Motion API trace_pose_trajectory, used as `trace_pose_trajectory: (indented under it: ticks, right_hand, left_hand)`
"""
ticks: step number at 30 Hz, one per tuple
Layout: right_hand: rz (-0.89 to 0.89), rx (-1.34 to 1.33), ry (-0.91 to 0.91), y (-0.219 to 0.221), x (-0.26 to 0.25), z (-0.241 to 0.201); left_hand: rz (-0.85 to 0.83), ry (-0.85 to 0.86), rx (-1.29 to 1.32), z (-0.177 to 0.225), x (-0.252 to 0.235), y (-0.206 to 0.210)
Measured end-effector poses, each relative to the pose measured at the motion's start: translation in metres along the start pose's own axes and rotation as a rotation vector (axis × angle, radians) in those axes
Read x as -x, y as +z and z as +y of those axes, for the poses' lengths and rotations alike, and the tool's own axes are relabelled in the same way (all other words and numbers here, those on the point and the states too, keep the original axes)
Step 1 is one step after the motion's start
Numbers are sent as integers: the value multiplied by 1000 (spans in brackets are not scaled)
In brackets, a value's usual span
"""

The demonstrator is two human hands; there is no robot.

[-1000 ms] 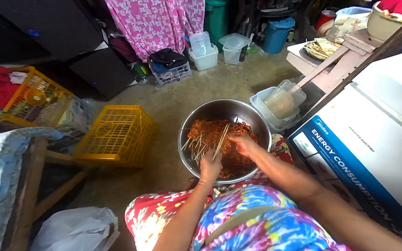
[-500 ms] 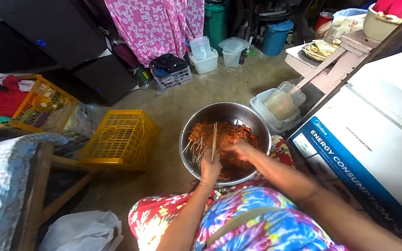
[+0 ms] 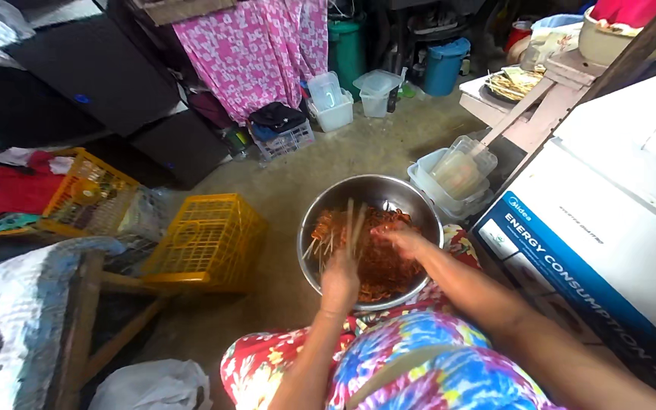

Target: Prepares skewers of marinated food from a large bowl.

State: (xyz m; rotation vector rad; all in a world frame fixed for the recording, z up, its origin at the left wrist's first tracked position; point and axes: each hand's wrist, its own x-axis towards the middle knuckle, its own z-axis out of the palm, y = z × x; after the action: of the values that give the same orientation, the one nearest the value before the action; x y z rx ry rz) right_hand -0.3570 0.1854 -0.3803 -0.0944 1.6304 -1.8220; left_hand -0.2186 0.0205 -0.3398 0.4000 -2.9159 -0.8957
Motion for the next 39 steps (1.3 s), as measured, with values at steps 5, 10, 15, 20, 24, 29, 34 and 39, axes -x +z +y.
trace_pose_trajectory:
  ticks: [5, 10, 15, 20, 24, 29, 34, 39]
  right_hand:
    - [-35, -79, 4, 2, 7, -4]
    - [-55, -21, 8, 0, 6, -1]
    - [-6, 102, -76, -1, 3, -2]
    - [178, 1001, 169, -20, -11, 0]
    - [-25, 1362, 355, -5, -11, 5]
    - [-2, 1318, 332, 1, 3, -6]
    - [241, 1019, 230, -10, 0, -17]
    - [180, 958, 212, -16, -16, -7]
  left_hand:
    - [-358, -5, 17, 8, -1, 20]
    - [-315, -50, 381, -2, -5, 30]
    - [-225, -106, 489, -10, -12, 39]
    - [-138, -214, 659, -13, -10, 37]
    - [-116, -217, 716, -13, -8, 38]
    - [-99, -216, 851, -15, -7, 39]
    - [-47, -232, 974, -15, -6, 37]
    - [-8, -200, 1026, -16, -6, 39]
